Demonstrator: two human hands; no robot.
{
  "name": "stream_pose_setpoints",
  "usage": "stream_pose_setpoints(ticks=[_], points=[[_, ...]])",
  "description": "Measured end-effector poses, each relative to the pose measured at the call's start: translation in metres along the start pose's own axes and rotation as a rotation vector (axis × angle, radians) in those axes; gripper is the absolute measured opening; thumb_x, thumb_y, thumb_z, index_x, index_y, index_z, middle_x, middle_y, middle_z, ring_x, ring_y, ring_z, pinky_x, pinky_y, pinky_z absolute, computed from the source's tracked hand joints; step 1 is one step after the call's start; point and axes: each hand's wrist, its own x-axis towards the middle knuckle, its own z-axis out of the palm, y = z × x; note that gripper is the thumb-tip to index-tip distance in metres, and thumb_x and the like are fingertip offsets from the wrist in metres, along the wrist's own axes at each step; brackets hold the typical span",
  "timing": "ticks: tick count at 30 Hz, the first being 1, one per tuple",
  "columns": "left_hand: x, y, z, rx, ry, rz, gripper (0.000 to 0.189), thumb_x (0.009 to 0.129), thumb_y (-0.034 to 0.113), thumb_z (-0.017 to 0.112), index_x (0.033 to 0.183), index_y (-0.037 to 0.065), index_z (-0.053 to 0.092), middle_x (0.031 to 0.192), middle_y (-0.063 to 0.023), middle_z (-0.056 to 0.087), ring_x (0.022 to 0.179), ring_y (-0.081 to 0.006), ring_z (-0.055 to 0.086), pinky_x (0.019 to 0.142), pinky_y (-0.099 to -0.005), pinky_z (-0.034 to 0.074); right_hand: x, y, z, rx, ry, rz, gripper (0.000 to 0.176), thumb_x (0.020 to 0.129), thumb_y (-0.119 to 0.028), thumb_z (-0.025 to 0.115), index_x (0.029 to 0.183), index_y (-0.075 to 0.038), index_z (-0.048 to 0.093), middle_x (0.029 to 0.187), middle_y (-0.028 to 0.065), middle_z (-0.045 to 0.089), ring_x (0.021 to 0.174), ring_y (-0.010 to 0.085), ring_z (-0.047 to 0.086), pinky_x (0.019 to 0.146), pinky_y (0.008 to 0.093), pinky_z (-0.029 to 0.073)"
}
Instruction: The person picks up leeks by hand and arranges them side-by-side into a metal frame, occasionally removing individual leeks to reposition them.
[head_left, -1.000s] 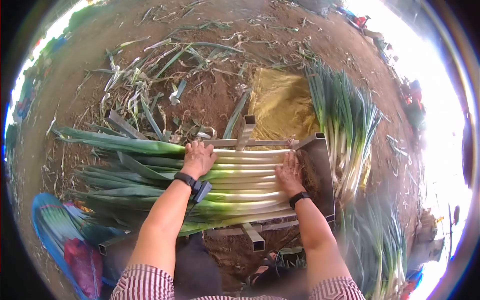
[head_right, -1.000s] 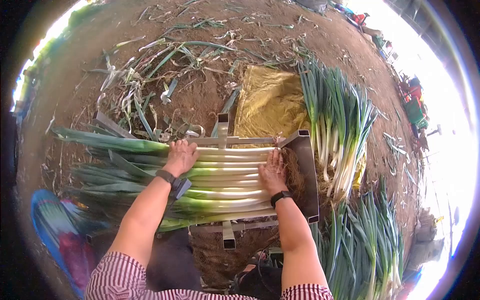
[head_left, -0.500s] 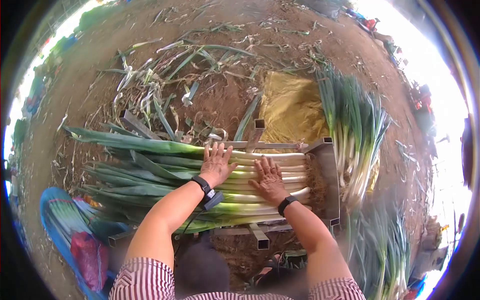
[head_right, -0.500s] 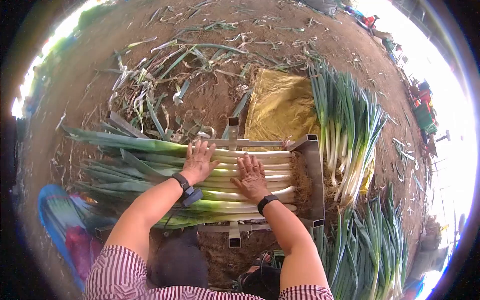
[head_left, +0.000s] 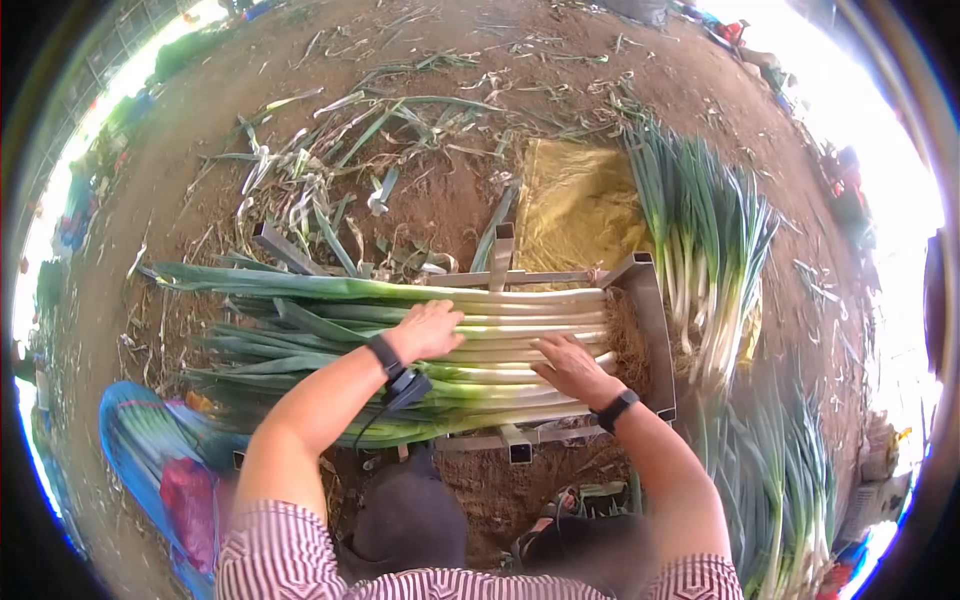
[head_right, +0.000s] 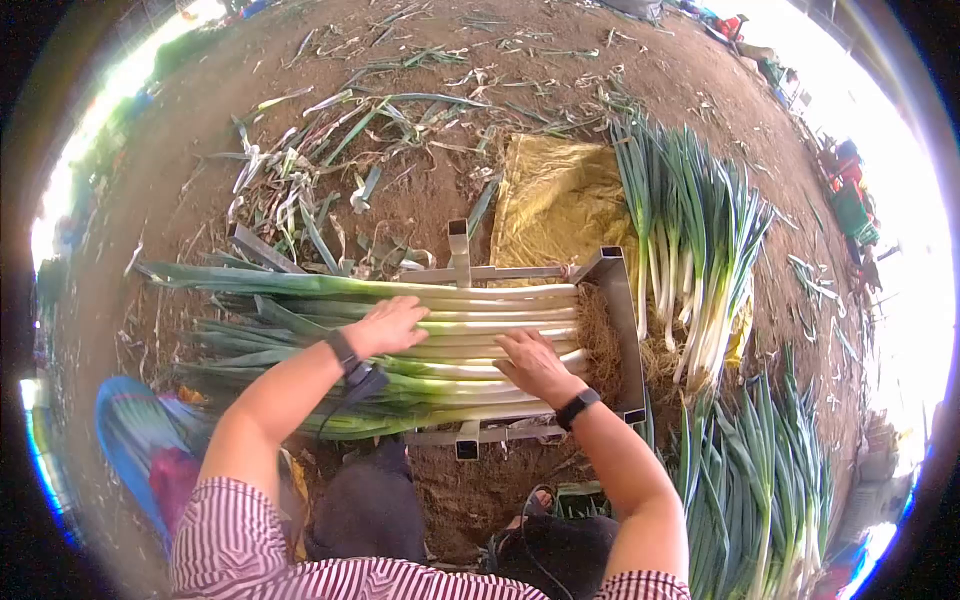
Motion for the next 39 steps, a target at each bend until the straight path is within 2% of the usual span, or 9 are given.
stream_pose_setpoints(ticks=[3, 9, 14, 17, 25, 29, 34, 37, 39], points=[[-0.045, -0.004, 0.04, 0.247, 0.275, 0.388, 0.049, 0.087, 0.041, 0.058, 0.119, 0.003, 0.059, 0.122, -0.0189, 0.054, 0.113, -0.0338, 0.053, 0.092, -0.0486, 0.044, -0.044, -0.011, 0.004, -0.149, -0.027, 0.005, 0.05, 0.088, -0.029, 0.063, 0.133, -0.012, 0.049, 0.138, 0.0156, 0.047, 0.129, 0.0342, 0.041, 0.106, 0.0481, 0.033], [-0.062, 0.034, 0.087, 0.499, 0.303, 0.197, 0.026, 0.088, 0.023, 0.054, 0.106, 0.003, 0.054, 0.102, -0.0124, 0.056, 0.097, -0.028, 0.058, 0.076, -0.039, 0.046, -0.068, 0.011, 0.041, -0.362, 0.183, -0.08, 0.049, 0.085, -0.022, 0.065, 0.132, -0.023, 0.052, 0.138, 0.0073, 0.048, 0.129, 0.0262, 0.042, 0.108, 0.045, 0.029], [-0.068, 0.033, 0.1, 0.502, 0.449, 0.25, 0.041, 0.087, 0.017, 0.05, 0.128, 0.011, 0.054, 0.13, -0.0178, 0.052, 0.114, -0.0296, 0.055, 0.094, -0.0467, 0.045, -0.07, 0.014, 0.049, -0.361, 0.296, -0.085, 0.046, 0.086, -0.018, 0.063, 0.13, -0.028, 0.055, 0.138, 0.0068, 0.048, 0.131, 0.0274, 0.042, 0.109, 0.0455, 0.028], [-0.067, 0.033, 0.101, 0.429, 0.548, 0.347, 0.036, 0.087, 0.017, 0.051, 0.121, 0.01, 0.059, 0.13, -0.0117, 0.053, 0.114, -0.0261, 0.055, 0.093, -0.0458, 0.046, -0.073, 0.017, 0.059, -0.39, 0.395, -0.073, 0.041, 0.086, -0.02, 0.064, 0.126, -0.028, 0.059, 0.138, 0.0075, 0.049, 0.131, 0.0294, 0.042, 0.109, 0.0455, 0.029], [-0.057, 0.038, 0.091, 0.191, 0.157, 0.269, 0.03, 0.088, 0.02, 0.055, 0.116, 0.011, 0.063, 0.146, 0.0003, 0.039, 0.134, -0.0267, 0.037, 0.106, -0.056, 0.033, -0.077, 0.016, 0.071, -0.283, 0.413, 0.012, 0.029, 0.088, -0.023, 0.063, 0.117, -0.027, 0.065, 0.139, 0.0072, 0.049, 0.132, 0.0305, 0.04, 0.11, 0.0449, 0.029], [-0.047, 0.028, 0.082, 0.037, 0.11, 0.176, 0.033, 0.087, 0.029, 0.06, 0.114, 0.011, 0.065, 0.15, -0.0077, 0.034, 0.139, -0.0301, 0.031, 0.11, -0.0546, 0.029, -0.068, 0.023, 0.08, -0.288, 0.452, 0.063, 0.025, 0.089, -0.026, 0.062, 0.113, -0.029, 0.066, 0.14, 0.006, 0.048, 0.133, 0.0295, 0.04, 0.11, 0.0466, 0.027], [-0.103, 0.04, 0.068, 0.345, 0.66, 0.339, 0.019, 0.075, 0.021, 0.073, 0.09, 0.01, 0.066, 0.107, -0.0088, 0.053, 0.1, -0.0238, 0.051, 0.091, -0.0414, 0.042, -0.066, 0.026, 0.091, -0.239, 0.475, 0.137, 0.025, 0.088, -0.029, 0.063, 0.113, -0.034, 0.065, 0.142, 0.0039, 0.047, 0.135, 0.0277, 0.038, 0.11, 0.0498, 0.025], [-0.146, 0.044, 0.099, 0.189, 0.438, 0.156, 0.021, 0.075, 0.02, 0.072, 0.09, 0.007, 0.066, 0.098, -0.0104, 0.055, 0.094, -0.0245, 0.055, 0.081, -0.0391, 0.046, -0.062, 0.029, 0.097, -0.201, 0.5, 0.158, 0.025, 0.088, -0.029, 0.063, 0.112, -0.033, 0.066, 0.143, 0.0034, 0.047, 0.135, 0.0277, 0.037, 0.11, 0.0502, 0.024], [-0.154, 0.029, 0.119, 0.204, 0.587, 0.153, 0.024, 0.077, 0.019, 0.07, 0.097, 0.006, 0.067, 0.099, -0.0097, 0.056, 0.095, -0.0253, 0.055, 0.081, -0.0391, 0.047, -0.064, 0.027, 0.095, -0.185, 0.499, 0.164, 0.024, 0.088, -0.028, 0.062, 0.111, -0.033, 0.066, 0.143, 0.0033, 0.046, 0.135, 0.0277, 0.037, 0.111, 0.0503, 0.024]])
